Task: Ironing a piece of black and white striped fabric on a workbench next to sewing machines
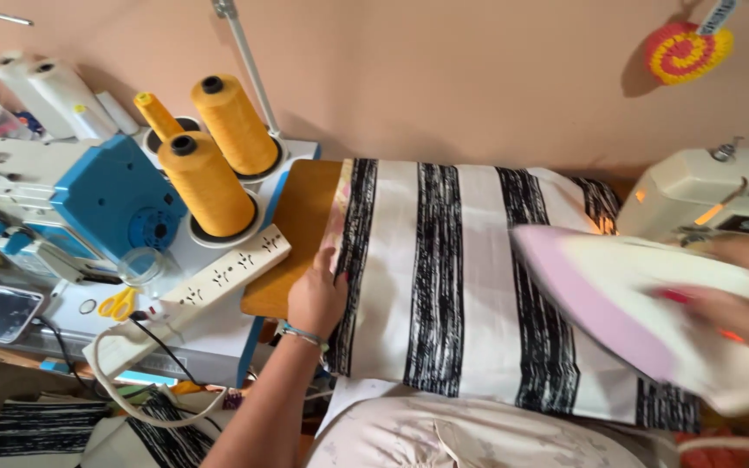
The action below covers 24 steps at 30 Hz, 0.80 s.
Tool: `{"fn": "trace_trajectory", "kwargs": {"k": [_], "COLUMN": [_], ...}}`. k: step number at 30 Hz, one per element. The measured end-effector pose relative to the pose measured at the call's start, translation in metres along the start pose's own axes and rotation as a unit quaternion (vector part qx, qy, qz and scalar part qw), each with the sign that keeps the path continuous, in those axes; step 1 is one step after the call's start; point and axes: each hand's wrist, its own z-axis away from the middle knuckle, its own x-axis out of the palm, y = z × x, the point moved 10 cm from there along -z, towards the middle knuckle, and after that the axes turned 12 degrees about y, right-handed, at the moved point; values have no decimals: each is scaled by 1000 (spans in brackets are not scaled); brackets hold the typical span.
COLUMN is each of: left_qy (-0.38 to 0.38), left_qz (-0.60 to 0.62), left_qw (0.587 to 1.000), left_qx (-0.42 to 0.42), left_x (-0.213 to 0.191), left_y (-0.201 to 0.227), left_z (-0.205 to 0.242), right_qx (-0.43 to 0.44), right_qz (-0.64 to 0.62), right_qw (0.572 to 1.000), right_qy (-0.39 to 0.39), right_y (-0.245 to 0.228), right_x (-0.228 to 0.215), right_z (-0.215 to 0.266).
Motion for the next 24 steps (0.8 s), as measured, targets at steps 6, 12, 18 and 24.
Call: {"fn": "trace_trajectory", "kwargs": {"k": [6, 12, 18, 24], "left_qy": [27, 11, 16, 25], "left_qz": [1, 40, 83, 96], "left_qw": [1000, 999, 996, 994], "left_qx": [9, -16, -38, -39], "left_x": [-11, -15, -19, -25], "left_y": [2, -2, -2, 0], "left_z": [4, 4, 6, 6], "right_qx": [-133, -207, -258, -248], "right_qz": [63, 114, 98, 80], "right_qw": [980, 963, 958, 963], "right_qy": [-131, -126, -83, -71], "right_y": [-204, -262, -335, -395], "right_x": [99, 176, 216, 225], "right_z": [-94, -163, -218, -253]}}
